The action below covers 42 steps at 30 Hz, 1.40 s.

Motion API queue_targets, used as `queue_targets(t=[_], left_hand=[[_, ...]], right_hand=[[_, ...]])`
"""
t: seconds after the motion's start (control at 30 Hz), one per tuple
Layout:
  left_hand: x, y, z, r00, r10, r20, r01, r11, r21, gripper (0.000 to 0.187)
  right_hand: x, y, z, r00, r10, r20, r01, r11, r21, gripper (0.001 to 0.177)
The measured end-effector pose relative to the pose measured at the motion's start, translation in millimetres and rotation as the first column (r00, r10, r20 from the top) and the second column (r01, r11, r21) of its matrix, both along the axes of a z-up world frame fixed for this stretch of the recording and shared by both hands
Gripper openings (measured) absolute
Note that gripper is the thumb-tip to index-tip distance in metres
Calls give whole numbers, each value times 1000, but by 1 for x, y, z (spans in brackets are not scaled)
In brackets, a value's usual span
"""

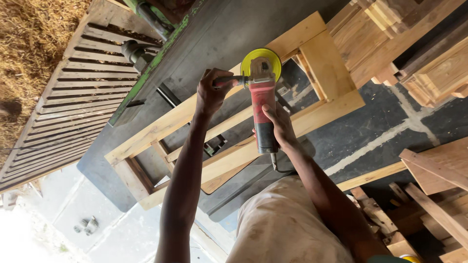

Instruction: The person sands the surface and edges of a wooden window frame using a power sander, moving it across different sections of the frame and turning the frame over to reach different sides.

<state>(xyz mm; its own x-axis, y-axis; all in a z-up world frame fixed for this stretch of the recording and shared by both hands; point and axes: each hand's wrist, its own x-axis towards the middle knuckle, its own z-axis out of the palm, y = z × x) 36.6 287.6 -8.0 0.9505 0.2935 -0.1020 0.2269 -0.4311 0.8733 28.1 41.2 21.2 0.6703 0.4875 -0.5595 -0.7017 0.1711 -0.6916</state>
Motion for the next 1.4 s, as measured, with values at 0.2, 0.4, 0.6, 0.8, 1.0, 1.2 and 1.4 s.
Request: queue_targets(t=[0.2, 0.4, 0.6, 0.8, 1.0, 1.2, 1.4], left_hand=[[-42, 40, -3, 1000, 25, 17, -25, 1000, 18, 28], [-81, 73, 0, 999, 49, 2, -49, 998, -35, 27], [-125, 101, 1, 996, 93, 1, -93, 995, -27, 26], [-173, 130, 2, 987, 160, -10, -160, 987, 2, 25], [-225, 166, 0, 983, 180, 47, -182, 982, 54, 24], [-271, 194, 0, 964, 263, 44, -260, 964, -56, 25], [-313, 218, 7, 944, 329, 3, -329, 944, -10, 25]], right_hand=[[-32, 35, -11, 997, 52, -55, -54, 998, -25, 57], [-71, 73, -9, 998, 50, -48, -48, 998, 31, 57], [-103, 104, -7, 993, 90, -71, -89, 996, 17, 57], [-141, 135, -9, 987, 129, -91, -128, 992, 23, 56], [-178, 167, -23, 981, 180, -70, -175, 982, 66, 54], [-211, 199, -33, 969, 232, -80, -227, 972, 69, 52], [-236, 229, -24, 950, 292, -113, -282, 955, 96, 53]])
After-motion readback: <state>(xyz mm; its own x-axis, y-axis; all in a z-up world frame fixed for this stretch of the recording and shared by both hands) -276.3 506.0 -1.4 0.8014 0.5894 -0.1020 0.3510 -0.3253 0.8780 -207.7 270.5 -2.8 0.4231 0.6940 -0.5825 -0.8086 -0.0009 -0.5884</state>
